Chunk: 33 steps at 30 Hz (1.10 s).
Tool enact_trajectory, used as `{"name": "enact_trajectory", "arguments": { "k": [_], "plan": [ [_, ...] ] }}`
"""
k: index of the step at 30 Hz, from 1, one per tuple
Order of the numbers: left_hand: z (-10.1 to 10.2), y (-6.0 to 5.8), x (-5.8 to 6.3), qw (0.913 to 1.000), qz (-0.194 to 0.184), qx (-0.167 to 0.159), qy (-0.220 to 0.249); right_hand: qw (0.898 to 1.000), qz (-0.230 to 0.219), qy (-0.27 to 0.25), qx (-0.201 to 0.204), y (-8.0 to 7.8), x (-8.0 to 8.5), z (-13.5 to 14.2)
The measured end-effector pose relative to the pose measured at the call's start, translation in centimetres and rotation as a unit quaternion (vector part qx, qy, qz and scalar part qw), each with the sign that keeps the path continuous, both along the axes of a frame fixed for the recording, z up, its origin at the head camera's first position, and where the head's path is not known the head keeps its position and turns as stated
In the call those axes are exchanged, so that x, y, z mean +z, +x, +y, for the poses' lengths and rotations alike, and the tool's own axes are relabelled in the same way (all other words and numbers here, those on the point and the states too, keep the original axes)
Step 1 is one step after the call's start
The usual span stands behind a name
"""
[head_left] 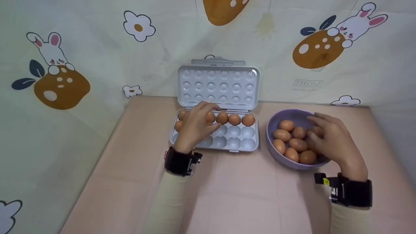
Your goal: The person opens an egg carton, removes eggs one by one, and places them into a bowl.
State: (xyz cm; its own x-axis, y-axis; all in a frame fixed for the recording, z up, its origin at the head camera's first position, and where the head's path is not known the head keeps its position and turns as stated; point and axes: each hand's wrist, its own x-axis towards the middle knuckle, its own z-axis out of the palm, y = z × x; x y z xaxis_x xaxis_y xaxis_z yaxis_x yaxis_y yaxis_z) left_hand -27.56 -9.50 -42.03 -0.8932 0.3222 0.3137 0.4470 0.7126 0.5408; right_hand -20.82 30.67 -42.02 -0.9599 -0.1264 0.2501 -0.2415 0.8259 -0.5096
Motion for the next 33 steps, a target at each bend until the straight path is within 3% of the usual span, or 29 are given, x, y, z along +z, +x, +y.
{"name": "enact_trajectory", "arguments": {
  "k": [7, 11, 13, 18, 33],
  "plan": [
    [-0.8, -0.4, -1.2, 0.9988, 0.046, 0.001, -0.016, 0.997, 0.075, -0.026, 0.009, 0.8, 1.8, -1.9],
    [-1.0, -0.6, -1.9, 0.9985, 0.051, 0.004, -0.022, 0.994, 0.103, -0.026, 0.021, 1.0, 2.4, -3.1],
    [-1.0, -0.6, -2.1, 0.9990, 0.035, 0.011, -0.025, 0.992, 0.117, -0.024, 0.032, 1.1, 2.5, -3.9],
    [-0.9, -0.7, -2.4, 0.9987, -0.007, 0.028, -0.041, 0.990, 0.123, -0.020, 0.068, 1.2, 2.3, -5.9],
    [-0.3, -1.1, -3.4, 0.9915, -0.021, 0.044, -0.120, 0.989, 0.083, -0.004, 0.124, 1.4, 1.2, -9.4]
  ]
}}
